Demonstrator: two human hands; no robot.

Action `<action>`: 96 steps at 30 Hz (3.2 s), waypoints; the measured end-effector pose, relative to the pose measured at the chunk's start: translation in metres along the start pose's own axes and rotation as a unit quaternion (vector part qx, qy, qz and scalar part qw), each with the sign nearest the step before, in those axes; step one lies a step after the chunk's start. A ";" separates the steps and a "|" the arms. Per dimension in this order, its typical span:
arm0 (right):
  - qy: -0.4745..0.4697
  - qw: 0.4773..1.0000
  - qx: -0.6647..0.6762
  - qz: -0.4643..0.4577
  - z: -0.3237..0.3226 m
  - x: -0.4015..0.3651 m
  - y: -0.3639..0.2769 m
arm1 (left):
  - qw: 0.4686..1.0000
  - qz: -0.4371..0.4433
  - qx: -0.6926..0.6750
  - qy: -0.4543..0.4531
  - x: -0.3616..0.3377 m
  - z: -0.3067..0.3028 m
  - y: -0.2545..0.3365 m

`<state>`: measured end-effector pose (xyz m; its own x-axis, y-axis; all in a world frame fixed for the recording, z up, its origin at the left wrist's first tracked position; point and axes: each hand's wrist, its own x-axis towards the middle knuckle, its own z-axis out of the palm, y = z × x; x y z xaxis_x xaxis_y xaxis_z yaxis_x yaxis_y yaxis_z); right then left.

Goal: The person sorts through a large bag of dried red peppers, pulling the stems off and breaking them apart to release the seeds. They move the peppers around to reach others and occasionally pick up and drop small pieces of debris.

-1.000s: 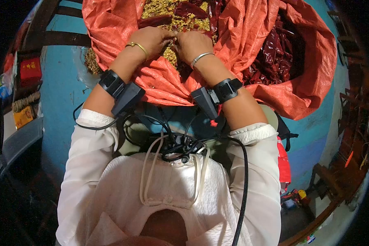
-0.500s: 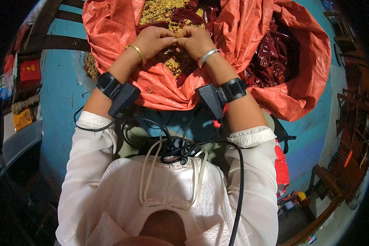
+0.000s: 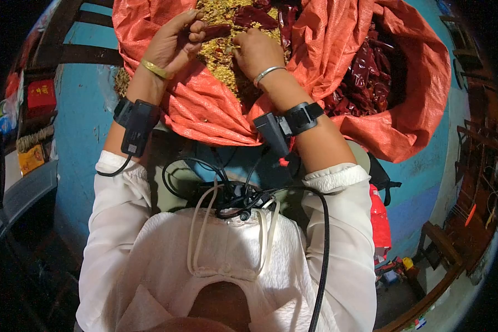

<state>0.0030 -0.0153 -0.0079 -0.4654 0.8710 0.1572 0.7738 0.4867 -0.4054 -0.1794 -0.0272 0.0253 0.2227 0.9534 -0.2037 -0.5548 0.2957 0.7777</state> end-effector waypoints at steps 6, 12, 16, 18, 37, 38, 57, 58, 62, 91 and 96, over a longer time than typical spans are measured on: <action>-0.012 0.999 -0.030 -0.006 0.018 0.007 -0.007 | 0.989 -0.050 -0.131 -0.042 -0.009 -0.006 0.005; 0.035 0.996 0.061 -0.059 0.017 0.013 0.014 | 0.999 -0.044 0.023 0.021 -0.007 -0.001 0.000; -0.057 0.886 0.412 0.204 0.001 0.010 0.020 | 0.967 -0.051 0.246 0.049 -0.002 0.009 -0.016; -0.071 0.777 0.581 0.231 -0.012 0.005 0.014 | 0.969 -0.048 0.240 0.041 0.008 0.007 -0.031; -0.072 0.983 0.167 -0.025 -0.019 -0.015 0.022 | 0.971 0.028 0.236 0.027 -0.016 0.012 0.010; -0.071 0.983 0.169 -0.024 -0.018 -0.015 0.020 | 0.970 0.040 0.236 0.032 -0.020 0.005 0.020; -0.121 0.987 -0.007 -0.101 -0.010 0.013 0.008 | 0.511 -0.017 0.815 0.273 -0.116 -0.132 0.087; -0.091 0.992 -0.035 -0.080 -0.014 0.011 0.011 | 0.496 -0.037 0.816 0.295 -0.113 -0.108 0.088; -0.051 0.996 -0.034 -0.062 -0.010 0.002 0.025 | 0.579 0.286 0.734 0.210 -0.092 -0.025 0.058; -0.194 0.973 -0.110 -0.064 -0.023 -0.026 0.036 | 0.495 0.081 0.864 0.046 0.007 0.011 -0.029; -0.099 0.987 -0.081 -0.093 -0.013 -0.021 0.024 | 0.499 0.102 0.858 0.060 0.003 0.005 -0.022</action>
<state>0.0368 -0.0208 -0.0090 -0.6680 0.7436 0.0297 0.7187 0.6550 -0.2334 -0.1628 -0.0315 0.0108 0.1945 0.9804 0.0307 0.9715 -0.1969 0.1323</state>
